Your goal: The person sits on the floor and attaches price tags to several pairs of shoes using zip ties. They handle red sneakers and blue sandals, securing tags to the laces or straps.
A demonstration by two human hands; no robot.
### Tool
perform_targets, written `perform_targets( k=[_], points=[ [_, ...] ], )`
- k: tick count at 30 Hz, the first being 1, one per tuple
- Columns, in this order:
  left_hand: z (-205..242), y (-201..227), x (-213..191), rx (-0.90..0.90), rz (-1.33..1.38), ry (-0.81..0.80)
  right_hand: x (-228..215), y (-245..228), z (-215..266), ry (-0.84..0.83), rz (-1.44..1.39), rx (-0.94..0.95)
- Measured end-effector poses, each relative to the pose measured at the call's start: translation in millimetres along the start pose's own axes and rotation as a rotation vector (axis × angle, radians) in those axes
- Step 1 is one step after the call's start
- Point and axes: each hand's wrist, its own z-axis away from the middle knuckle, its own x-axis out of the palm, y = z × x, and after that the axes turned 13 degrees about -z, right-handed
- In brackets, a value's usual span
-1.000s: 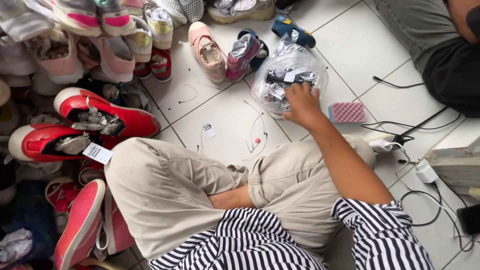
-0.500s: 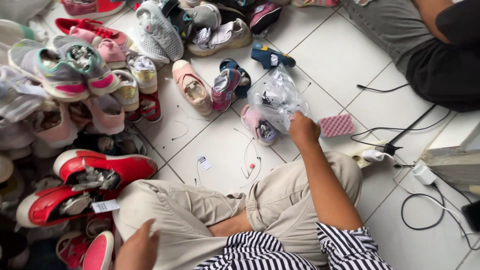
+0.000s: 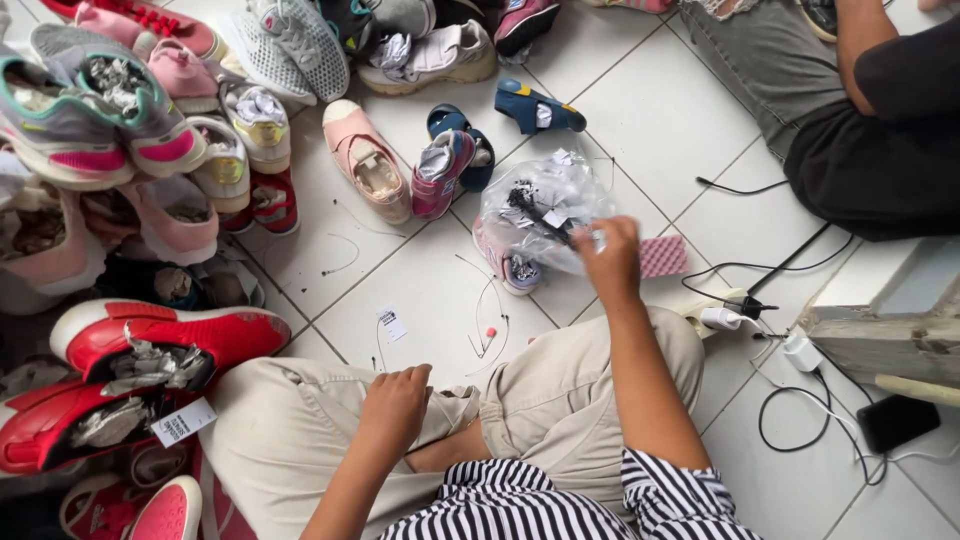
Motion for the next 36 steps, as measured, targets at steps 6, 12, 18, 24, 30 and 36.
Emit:
perform_targets(
  k=[6, 12, 18, 24, 30, 36],
  points=[
    [-3, 2, -46, -0.053, 0.268, -0.174, 39, 88, -47, 0.211, -0.071, 0.317],
    [-18, -9, -98, -0.190, 0.917, -0.023, 7, -32, -1, 0.139, -0.287, 0.128],
    [-9, -14, -155, -0.212, 1.035, 0.204, 18, -119, 91, -0.108, -0.587, -0.382],
    [-20, -36, -143, -0.290, 0.881, 0.195, 100, -130, 99, -0.346, -0.613, -0.382],
    [-28, -97, -113, -0.567, 0.747, 0.311, 156, -149, 68, -0.408, -0.515, -0.338],
    [-59, -154, -29, -0.727, 0.555, 0.179, 165, -141, 17, -0.606, -0.454, -0.349]
  ],
)
